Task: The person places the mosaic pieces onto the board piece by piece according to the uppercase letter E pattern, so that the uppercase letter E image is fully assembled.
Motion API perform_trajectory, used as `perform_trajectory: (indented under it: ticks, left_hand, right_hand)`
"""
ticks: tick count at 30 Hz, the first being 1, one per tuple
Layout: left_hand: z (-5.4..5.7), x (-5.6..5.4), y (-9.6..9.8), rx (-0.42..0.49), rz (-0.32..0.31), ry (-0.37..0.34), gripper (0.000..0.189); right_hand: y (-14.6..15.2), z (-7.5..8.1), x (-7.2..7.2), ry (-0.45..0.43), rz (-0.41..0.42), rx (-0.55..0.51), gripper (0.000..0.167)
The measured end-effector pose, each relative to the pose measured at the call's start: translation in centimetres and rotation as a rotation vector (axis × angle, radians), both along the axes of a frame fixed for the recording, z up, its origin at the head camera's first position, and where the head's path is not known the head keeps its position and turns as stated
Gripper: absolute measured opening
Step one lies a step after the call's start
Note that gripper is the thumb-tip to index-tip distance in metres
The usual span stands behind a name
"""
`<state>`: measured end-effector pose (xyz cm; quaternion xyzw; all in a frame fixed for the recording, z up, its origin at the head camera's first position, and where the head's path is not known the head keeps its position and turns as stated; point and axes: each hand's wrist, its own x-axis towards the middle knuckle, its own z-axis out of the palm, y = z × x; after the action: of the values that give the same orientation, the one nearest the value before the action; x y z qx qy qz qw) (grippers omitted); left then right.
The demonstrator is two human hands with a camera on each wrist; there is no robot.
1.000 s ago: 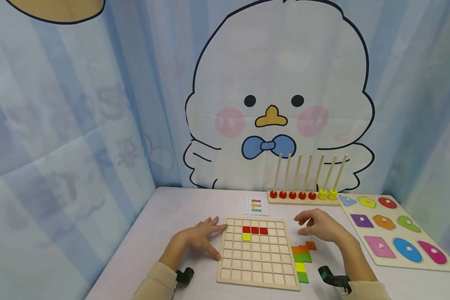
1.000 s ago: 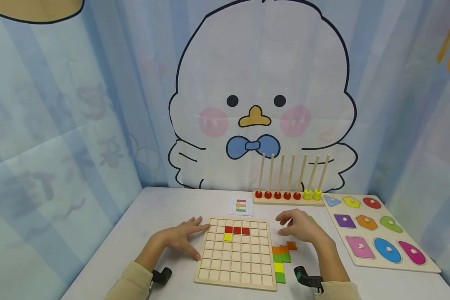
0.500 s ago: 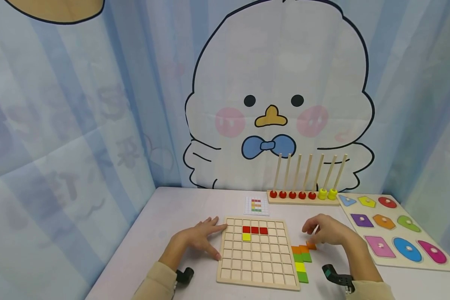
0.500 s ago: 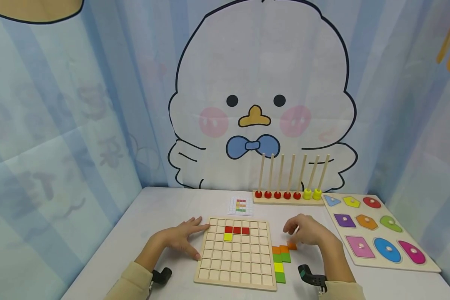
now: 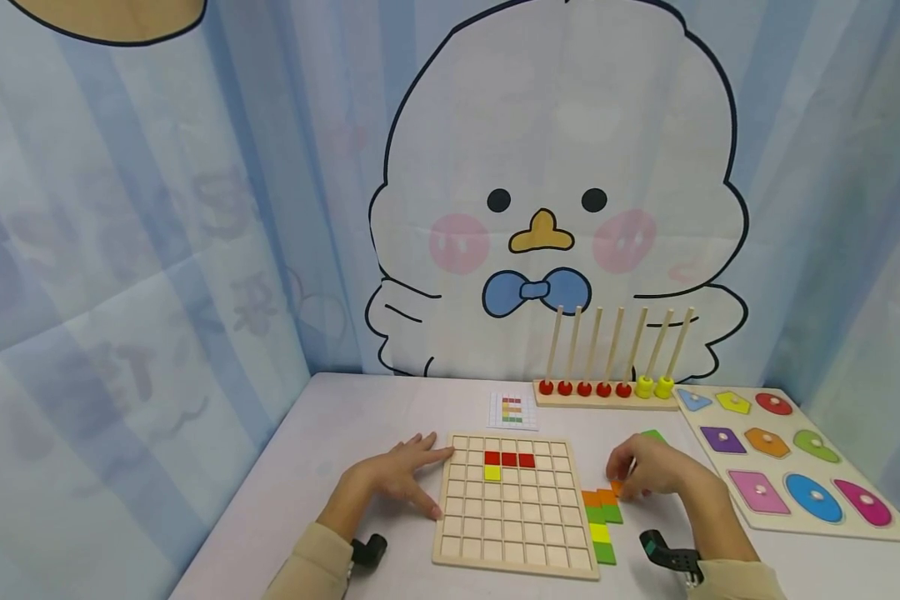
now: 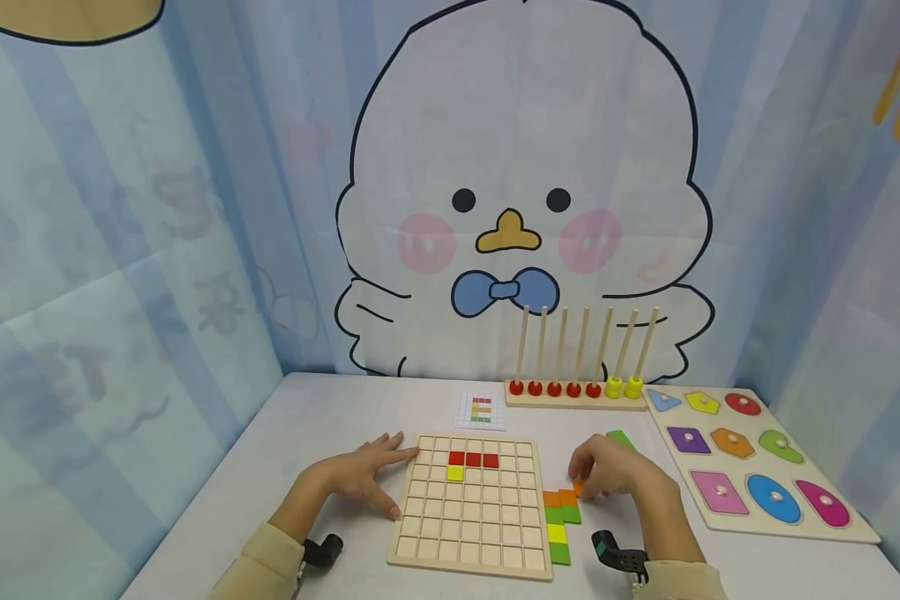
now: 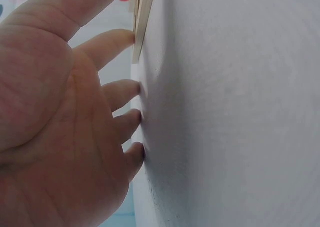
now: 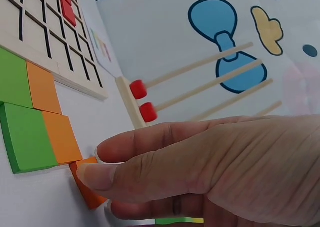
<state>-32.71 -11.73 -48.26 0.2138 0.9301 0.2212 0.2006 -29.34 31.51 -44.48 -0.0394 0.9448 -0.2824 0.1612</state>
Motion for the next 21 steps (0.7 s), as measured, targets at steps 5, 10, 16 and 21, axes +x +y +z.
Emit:
perform_trajectory:
  ticks: [5,10,16,21]
  left_hand:
    - [0.09,0.07,-0.02,0.003,-0.003,0.001,0.101]
    - [0.02,0.05,-0.07,0.005,-0.007,0.007,0.101]
    - [0.14,0.16,-0.05,0.009,-0.006,-0.001,0.101]
    - [0.30,0.19,-0.01,0.014,-0.006,-0.004,0.100]
  right_hand:
    - [-0.10,-0.28,0.00,0.012,0.006,0.020,0.022]
    - [-0.32,-0.42,0.02,0.032,0.002,0.053,0.023]
    - [-0.50,-0.41,0.04,0.051,0.014,0.064,0.027]
    - [-0.40,-0.31,0.00,0.050,0.018,0.041,0.028]
